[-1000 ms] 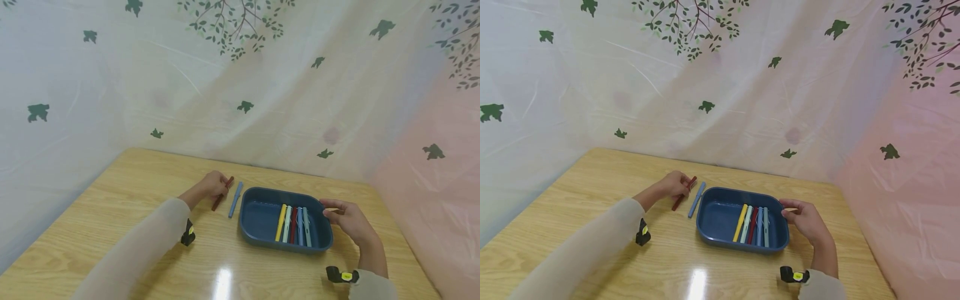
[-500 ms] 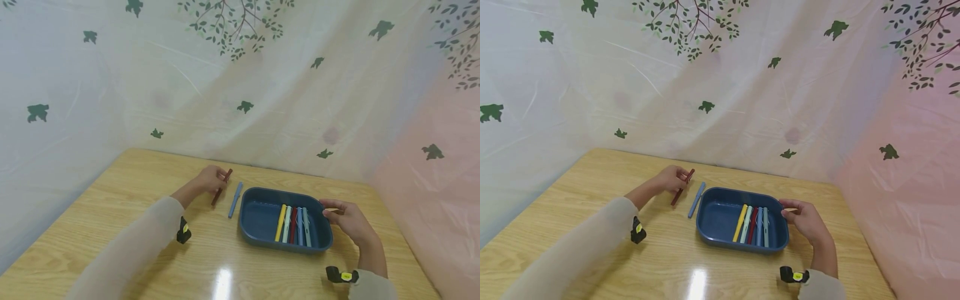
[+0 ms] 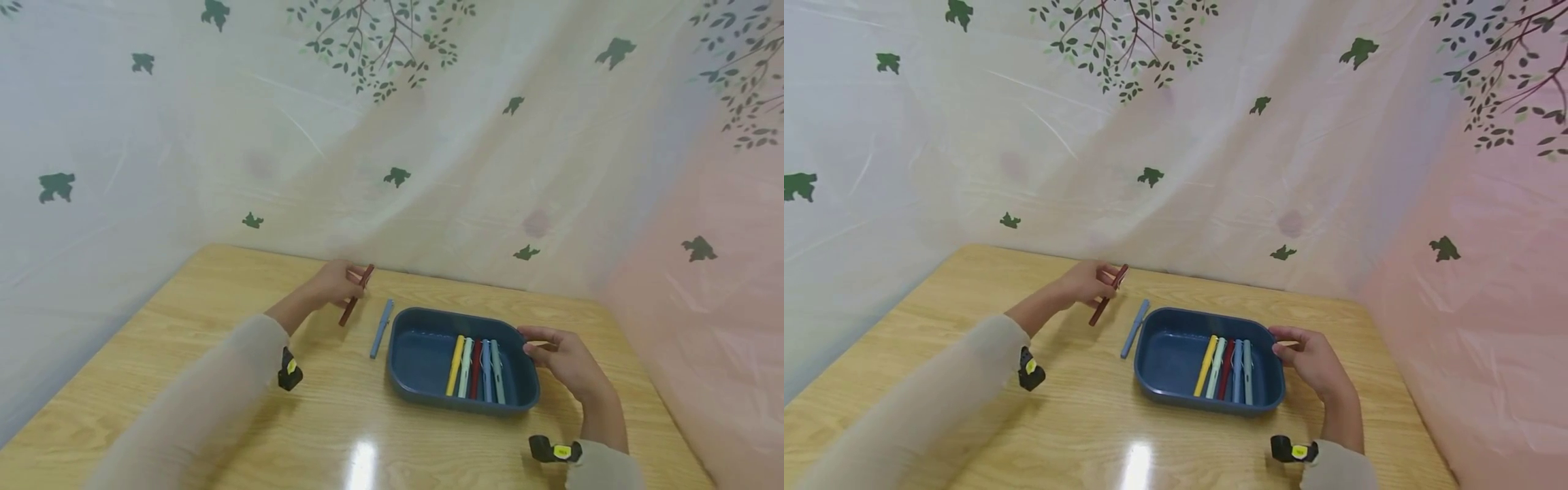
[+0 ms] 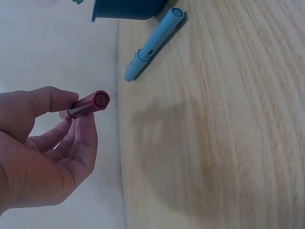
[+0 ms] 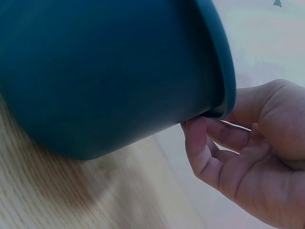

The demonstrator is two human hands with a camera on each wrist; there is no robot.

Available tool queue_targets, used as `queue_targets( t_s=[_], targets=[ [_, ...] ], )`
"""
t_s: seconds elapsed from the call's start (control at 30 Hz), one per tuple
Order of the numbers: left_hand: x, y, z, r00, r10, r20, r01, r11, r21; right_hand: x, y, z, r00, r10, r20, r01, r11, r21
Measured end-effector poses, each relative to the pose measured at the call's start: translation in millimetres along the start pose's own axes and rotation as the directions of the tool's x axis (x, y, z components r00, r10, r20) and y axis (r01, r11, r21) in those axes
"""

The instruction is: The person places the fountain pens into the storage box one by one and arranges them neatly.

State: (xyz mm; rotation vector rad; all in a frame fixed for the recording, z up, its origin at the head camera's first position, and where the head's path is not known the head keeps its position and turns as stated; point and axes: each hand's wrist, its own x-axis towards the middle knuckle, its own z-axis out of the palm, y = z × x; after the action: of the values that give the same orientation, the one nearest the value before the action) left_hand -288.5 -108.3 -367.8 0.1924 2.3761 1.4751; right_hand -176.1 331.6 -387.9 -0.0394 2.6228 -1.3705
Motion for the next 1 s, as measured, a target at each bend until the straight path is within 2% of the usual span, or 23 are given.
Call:
queue_targets(
  t_s=[0.43,0.8,1.0],
  targets=[
    [-7.2,19.4,-10.9,1.0,0.024,0.004,-0.024,0.998,0.056,-0.6,-0.1,2.7,1.0,0.014,0.01,-0.014,1.0,0.009],
    [-14.4,33.3,-4.6,0.998,0.054,0.029,-0.057,0.991,0.123,0.7,-0.2,1.6,1.0,0.012,0.001,-0.012,1.0,0.016],
    [-18.8,42.7,-0.6,0.996,0.078,0.038,-0.083,0.982,0.169,0.0,0.5,1.5,1.0,-0.016,0.0,0.016,1.0,-0.003]
  ],
)
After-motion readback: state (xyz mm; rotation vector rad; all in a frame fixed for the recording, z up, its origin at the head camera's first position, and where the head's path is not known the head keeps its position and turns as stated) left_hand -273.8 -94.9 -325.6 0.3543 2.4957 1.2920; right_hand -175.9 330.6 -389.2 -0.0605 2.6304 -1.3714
